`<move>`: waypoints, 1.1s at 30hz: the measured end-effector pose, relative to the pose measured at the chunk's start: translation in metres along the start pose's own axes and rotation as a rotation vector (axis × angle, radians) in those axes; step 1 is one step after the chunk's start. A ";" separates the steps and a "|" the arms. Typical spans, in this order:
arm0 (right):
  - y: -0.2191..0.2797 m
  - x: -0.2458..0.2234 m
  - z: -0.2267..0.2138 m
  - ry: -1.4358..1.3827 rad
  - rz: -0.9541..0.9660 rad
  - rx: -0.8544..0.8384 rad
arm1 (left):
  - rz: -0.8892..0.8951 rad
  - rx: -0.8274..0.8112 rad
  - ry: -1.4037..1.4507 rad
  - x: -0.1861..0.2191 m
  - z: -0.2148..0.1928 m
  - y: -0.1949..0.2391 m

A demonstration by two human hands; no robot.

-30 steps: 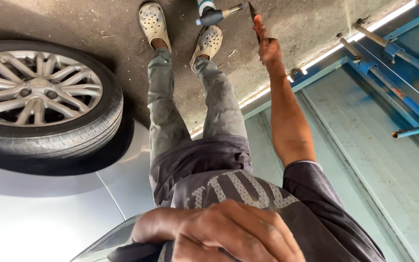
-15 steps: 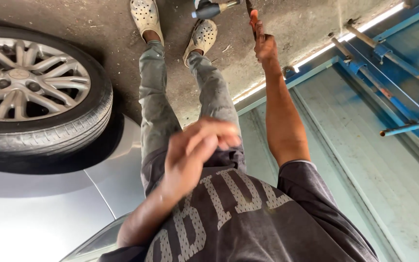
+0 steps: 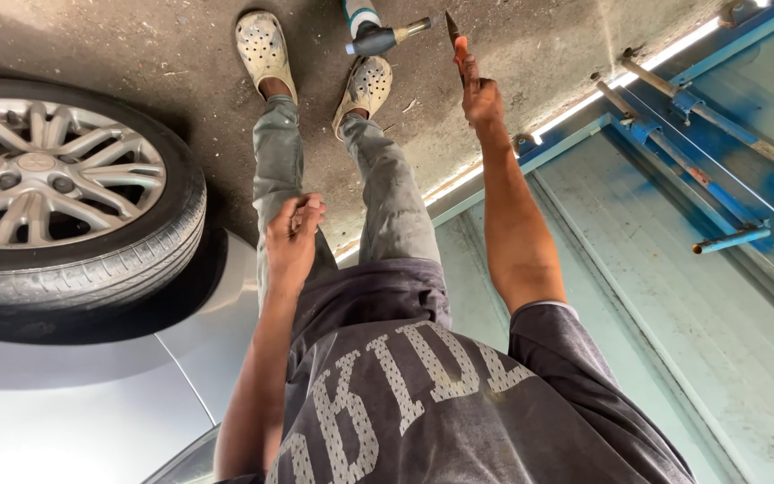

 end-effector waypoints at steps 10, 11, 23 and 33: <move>0.013 -0.008 -0.002 0.073 -0.036 0.015 | -0.004 -0.035 0.009 0.002 0.017 -0.002; 0.021 -0.015 -0.004 0.005 -0.090 0.015 | -0.003 -0.036 0.009 0.002 0.018 -0.001; 0.006 0.001 0.005 -0.018 -0.151 0.008 | -0.021 -0.028 -0.002 0.000 0.023 -0.002; 0.002 0.002 0.005 -0.076 -0.100 -0.025 | -0.021 -0.035 -0.040 0.008 0.028 -0.003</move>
Point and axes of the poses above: each hand's wrist, its own y-axis away from the middle knuckle, its own z-axis out of the palm, x = y × z, the point moved 2 cm from there along -y, towards the middle knuckle, and after that the axes turned 3 degrees about -y, right-handed, at the moved point
